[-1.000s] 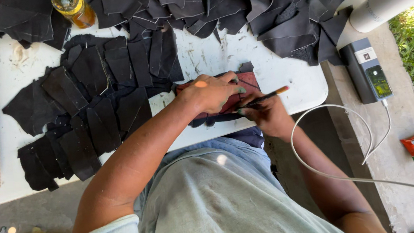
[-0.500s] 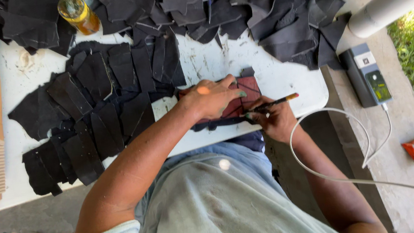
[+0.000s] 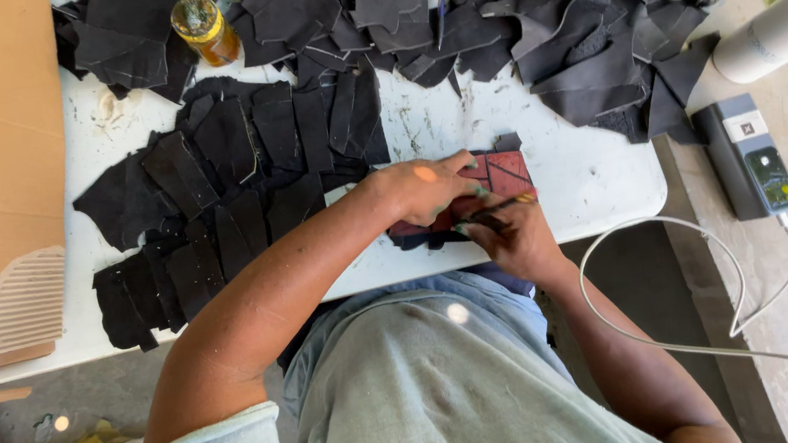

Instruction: The person uses a pencil to mark lines on a red rectangular template placed on a white table. They then pick up black fabric strips, align them on the template, and mark them with the pencil. The person repeats this process, handling multiple fabric pieces and placing them into a cardboard box.

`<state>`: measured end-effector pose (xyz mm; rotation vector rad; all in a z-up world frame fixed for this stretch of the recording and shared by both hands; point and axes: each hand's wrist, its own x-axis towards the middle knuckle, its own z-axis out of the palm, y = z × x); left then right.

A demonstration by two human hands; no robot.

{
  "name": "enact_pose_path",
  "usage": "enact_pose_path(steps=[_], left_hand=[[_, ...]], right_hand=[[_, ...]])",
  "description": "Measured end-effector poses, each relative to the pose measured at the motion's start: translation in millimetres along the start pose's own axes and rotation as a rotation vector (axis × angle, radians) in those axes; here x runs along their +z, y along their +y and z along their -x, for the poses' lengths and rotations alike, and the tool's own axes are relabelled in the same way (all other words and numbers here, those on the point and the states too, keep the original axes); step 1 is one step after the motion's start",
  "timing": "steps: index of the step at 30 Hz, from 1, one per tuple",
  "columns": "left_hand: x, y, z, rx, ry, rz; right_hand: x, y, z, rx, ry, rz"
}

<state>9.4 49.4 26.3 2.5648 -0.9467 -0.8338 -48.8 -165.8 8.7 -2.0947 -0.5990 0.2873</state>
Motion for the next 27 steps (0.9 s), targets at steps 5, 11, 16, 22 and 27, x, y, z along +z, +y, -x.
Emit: enact_pose_path(steps=[5,11,16,22,27], left_hand=[[0,2,-3,0.039,0.005,-0.005],[-4,0,0,0.026,-0.061,0.02],[-5,0,0,0.045,-0.035,-0.022],[-11,-9,-2,0.056,0.011,-0.048],[-11,-8,1,0.012,-0.046,-0.05]], right_hand=[[-9,12,3,-0.03,-0.01,-0.269],[10,5,9,0.059,-0.042,-0.356],[36,-13,-8,-0.033,-0.092,-0.04],[46,-18,-18,-0.121,-0.059,-0.17],[50,-16,-14,-0.082,-0.067,-0.154]])
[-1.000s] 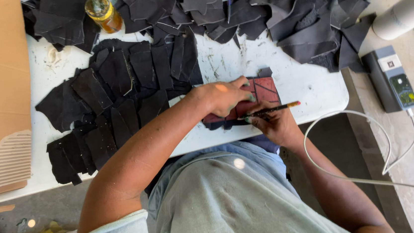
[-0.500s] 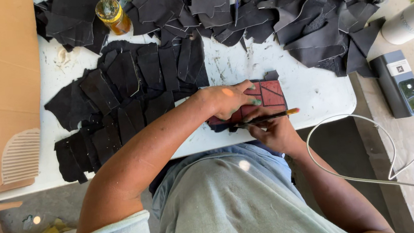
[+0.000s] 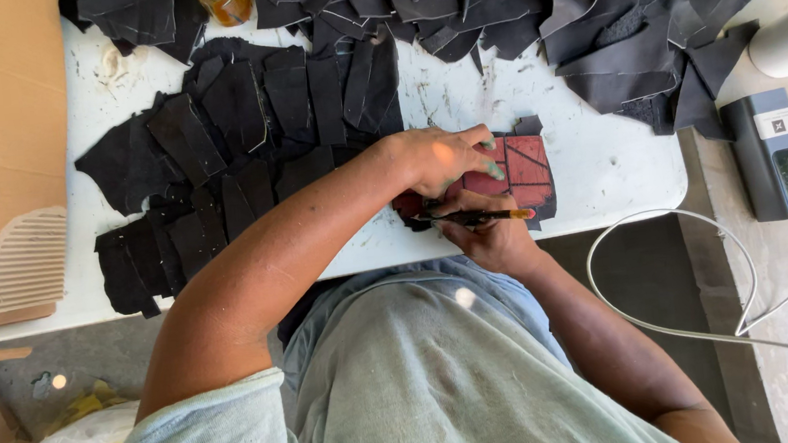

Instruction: The person uses a pencil to mark lines on a red rectangular template placed on a white table. They then pick up black fabric strips, align them on the template, and mark them with the pencil. The person repeats this process, handling multiple fabric pieces and placing them into a cardboard box.

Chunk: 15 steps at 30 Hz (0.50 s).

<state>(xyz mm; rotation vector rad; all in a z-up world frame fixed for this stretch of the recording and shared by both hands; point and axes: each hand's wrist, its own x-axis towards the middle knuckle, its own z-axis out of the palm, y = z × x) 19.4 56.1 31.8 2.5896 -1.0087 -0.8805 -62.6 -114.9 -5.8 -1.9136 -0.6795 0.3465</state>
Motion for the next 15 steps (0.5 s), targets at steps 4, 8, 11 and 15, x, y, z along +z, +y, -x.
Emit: enact_pose_path(steps=[4,8,11,15], left_hand=[[3,5,1,0.002,0.018,-0.014],[-2,5,3,0.023,0.05,0.017],[0,9,4,0.0,0.016,-0.004],[-7,8,6,-0.035,-0.007,0.011]], right_hand=[[2,-1,4,-0.025,-0.003,0.045],[1,-8,0,-0.011,0.021,0.007],[-4,-10,3,-0.103,-0.031,-0.022],[-19,-12,2,-0.043,0.012,0.048]])
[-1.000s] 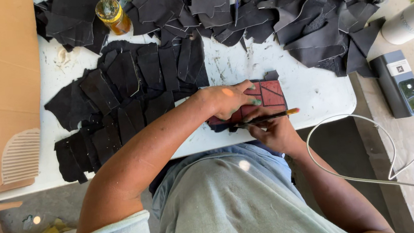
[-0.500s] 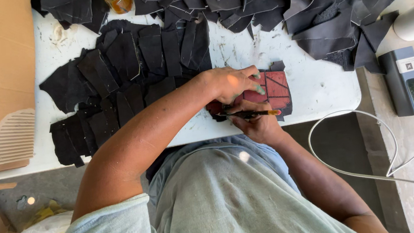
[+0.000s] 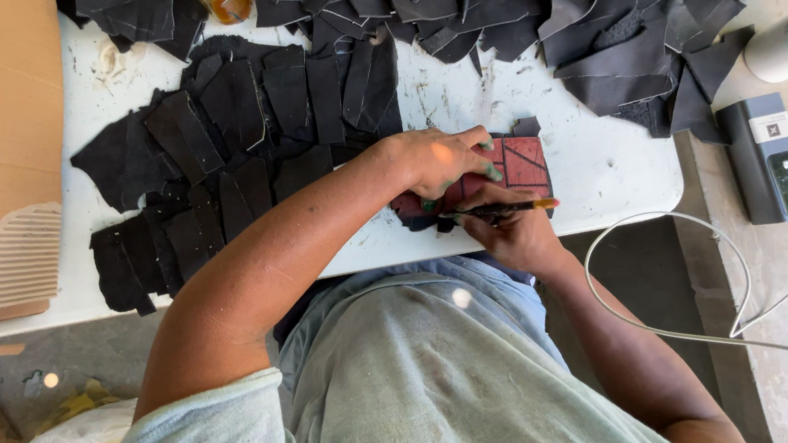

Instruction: The person uses a pencil to mark lines on a red rectangular template placed on a white table. They then pick up black fabric strips, align them on the template, and mark them with the pencil. The person repeats this process, handling multiple fabric pieces and placing them into a cardboard box.

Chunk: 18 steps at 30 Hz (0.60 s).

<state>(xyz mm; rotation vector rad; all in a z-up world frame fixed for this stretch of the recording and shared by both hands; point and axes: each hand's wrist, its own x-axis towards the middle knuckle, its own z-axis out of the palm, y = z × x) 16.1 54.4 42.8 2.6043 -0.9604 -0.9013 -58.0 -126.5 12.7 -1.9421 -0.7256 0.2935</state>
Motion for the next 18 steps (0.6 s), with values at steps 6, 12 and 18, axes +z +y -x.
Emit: enact_pose_path(steps=[6,12,18], left_hand=[[2,0,0,0.034,0.019,-0.001],[3,5,1,-0.019,-0.01,-0.001],[-4,7,5,0.007,-0.015,0.003]], right_hand=[[-4,4,1,0.002,-0.029,-0.017],[-2,-2,0,0.009,-0.064,0.163],[-61,19,27,0.065,0.003,0.131]])
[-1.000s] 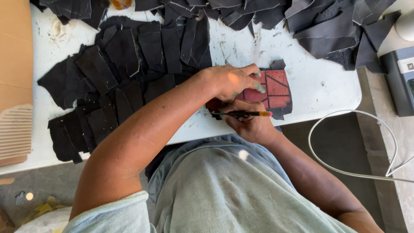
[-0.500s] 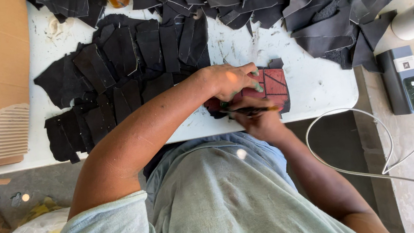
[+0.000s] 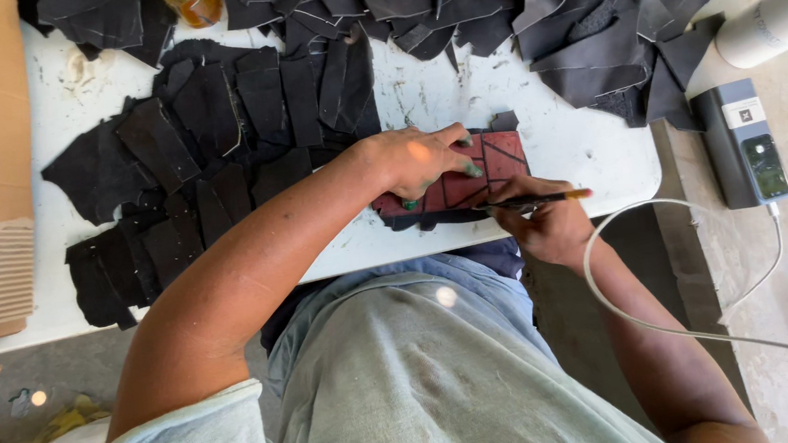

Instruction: The person uses a pencil to mark lines on a red rectangular template placed on a white table. They then pick up black fabric strips, align them on the template, and mark them with the pencil. The person repeats this process, handling multiple fabric pieces and placing them into a cardboard box.

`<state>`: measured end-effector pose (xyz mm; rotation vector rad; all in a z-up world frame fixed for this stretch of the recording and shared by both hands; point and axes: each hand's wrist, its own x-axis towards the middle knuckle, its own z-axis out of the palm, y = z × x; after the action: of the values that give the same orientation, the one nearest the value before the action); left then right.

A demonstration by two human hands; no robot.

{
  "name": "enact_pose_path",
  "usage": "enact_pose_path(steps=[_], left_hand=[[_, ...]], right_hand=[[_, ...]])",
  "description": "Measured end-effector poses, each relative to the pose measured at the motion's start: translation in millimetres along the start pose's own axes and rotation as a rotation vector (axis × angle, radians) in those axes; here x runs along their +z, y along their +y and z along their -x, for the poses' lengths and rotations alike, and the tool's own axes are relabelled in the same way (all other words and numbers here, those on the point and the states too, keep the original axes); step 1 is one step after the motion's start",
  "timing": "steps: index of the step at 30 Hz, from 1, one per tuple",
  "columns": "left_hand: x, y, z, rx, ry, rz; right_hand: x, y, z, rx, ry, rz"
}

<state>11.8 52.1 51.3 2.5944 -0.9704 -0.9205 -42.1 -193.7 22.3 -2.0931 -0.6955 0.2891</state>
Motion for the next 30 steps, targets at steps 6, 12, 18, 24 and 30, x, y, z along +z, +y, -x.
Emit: enact_pose_path(steps=[6,12,18,24,30], left_hand=[[2,-2,-1,0.017,0.038,-0.024],[11,-11,-7,0.059,0.055,-0.026],[10,-12,-9,0.002,0.032,0.002],[7,-8,-7,0.022,0.043,-0.007],[10,-7,-2,0.053,0.088,-0.048]], right_hand=[[7,26,15,0.129,0.097,-0.168],[68,-3,-13,-0.06,0.028,-0.249],[82,-29,-33,-0.054,-0.012,-0.107],[76,-33,-29,-0.003,-0.015,-0.095],[72,-26,-23,-0.073,0.036,-0.06]])
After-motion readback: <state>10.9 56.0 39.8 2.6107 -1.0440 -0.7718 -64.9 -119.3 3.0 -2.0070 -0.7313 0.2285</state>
